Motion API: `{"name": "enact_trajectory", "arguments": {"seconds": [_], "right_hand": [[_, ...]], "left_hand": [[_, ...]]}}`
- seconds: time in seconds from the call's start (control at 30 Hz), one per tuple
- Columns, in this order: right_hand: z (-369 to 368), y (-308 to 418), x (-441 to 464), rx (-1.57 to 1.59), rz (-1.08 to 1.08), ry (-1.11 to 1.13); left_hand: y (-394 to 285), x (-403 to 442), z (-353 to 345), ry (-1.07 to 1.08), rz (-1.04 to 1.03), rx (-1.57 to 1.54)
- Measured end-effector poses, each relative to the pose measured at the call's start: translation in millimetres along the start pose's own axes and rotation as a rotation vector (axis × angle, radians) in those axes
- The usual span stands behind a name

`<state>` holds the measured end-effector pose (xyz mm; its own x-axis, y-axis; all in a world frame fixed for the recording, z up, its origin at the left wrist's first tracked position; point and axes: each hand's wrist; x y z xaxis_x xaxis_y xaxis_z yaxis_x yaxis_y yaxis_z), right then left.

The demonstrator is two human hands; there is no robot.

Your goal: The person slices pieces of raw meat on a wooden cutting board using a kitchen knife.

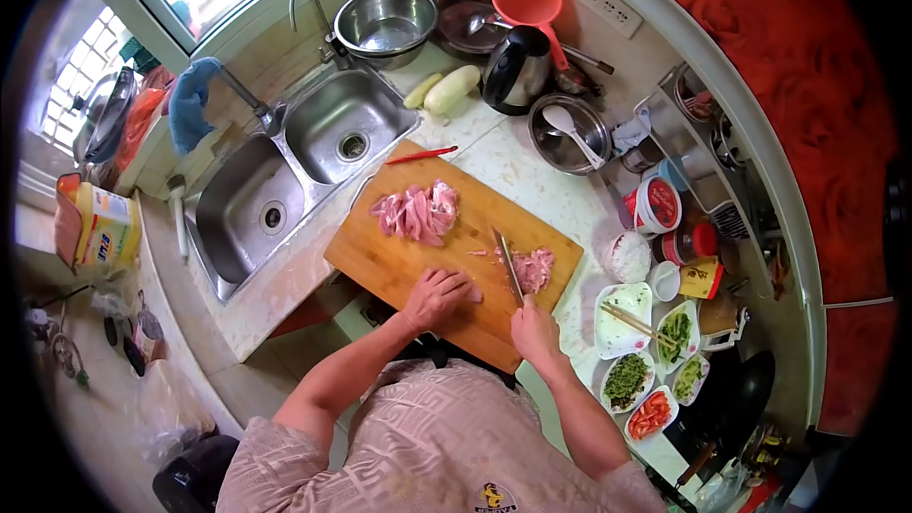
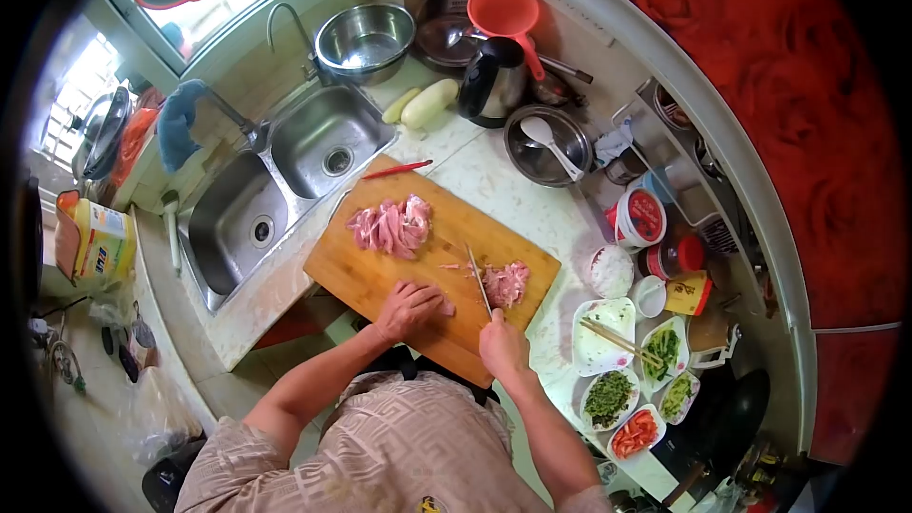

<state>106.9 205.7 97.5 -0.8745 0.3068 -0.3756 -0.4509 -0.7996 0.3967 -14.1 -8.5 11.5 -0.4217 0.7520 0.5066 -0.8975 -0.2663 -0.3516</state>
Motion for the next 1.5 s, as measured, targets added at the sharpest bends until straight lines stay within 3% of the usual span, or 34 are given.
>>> {"name": "enact_trajectory", "arguments": {"seconds": [0.17,0.43,0.53,0.63,0.73,0.87,0.93,1.13,1.23,1.33,1.5], "right_hand": [[7.9,5.2,-34.0,-0.101,0.180,0.121],[19.1,7.4,-56.0,-0.191,0.157,0.199],[4.7,12.5,-35.8,-0.169,0.184,0.194],[-7.2,15.7,-20.0,-0.179,0.199,0.186],[-3.1,5.3,-8.8,-0.087,0.135,0.157],[6.0,-3.8,-7.8,-0.026,0.038,0.033],[15.8,6.7,-18.4,-0.090,0.083,0.112],[28.1,7.1,-56.2,-0.185,0.157,0.222],[29.3,4.3,-53.8,-0.209,0.133,0.276],[9.6,6.9,-31.5,-0.169,0.179,0.236],[8.6,8.9,-0.9,-0.112,0.152,0.240]], "left_hand": [[-18.8,-3.0,-5.4,-0.002,0.082,0.003],[-20.2,-1.0,-6.6,-0.031,0.077,0.040],[-19.8,-8.8,-8.2,0.138,0.157,-0.003],[-18.4,-10.1,-8.4,0.142,0.154,-0.031],[-20.9,-2.4,-8.2,-0.027,0.110,-0.013],[-22.0,-9.1,-7.9,-0.041,0.108,0.015],[-21.4,-7.7,-8.6,-0.076,0.084,-0.003],[-18.2,-9.6,-7.1,0.051,0.088,-0.004],[-17.5,-8.3,-7.4,0.029,0.071,0.007],[-17.0,-11.1,-7.0,0.158,0.128,-0.035],[-17.5,-4.3,-6.5,0.002,0.075,-0.030]]}}
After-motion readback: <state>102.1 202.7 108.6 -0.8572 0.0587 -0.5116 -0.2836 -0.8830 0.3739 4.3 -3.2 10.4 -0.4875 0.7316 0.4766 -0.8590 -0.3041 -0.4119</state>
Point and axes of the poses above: each hand's wrist, its own x-axis towards the middle knuckle, its own z-axis out of the back of the hand, y = z × x, and after that the axes turned 2 degrees about -z, right-handed
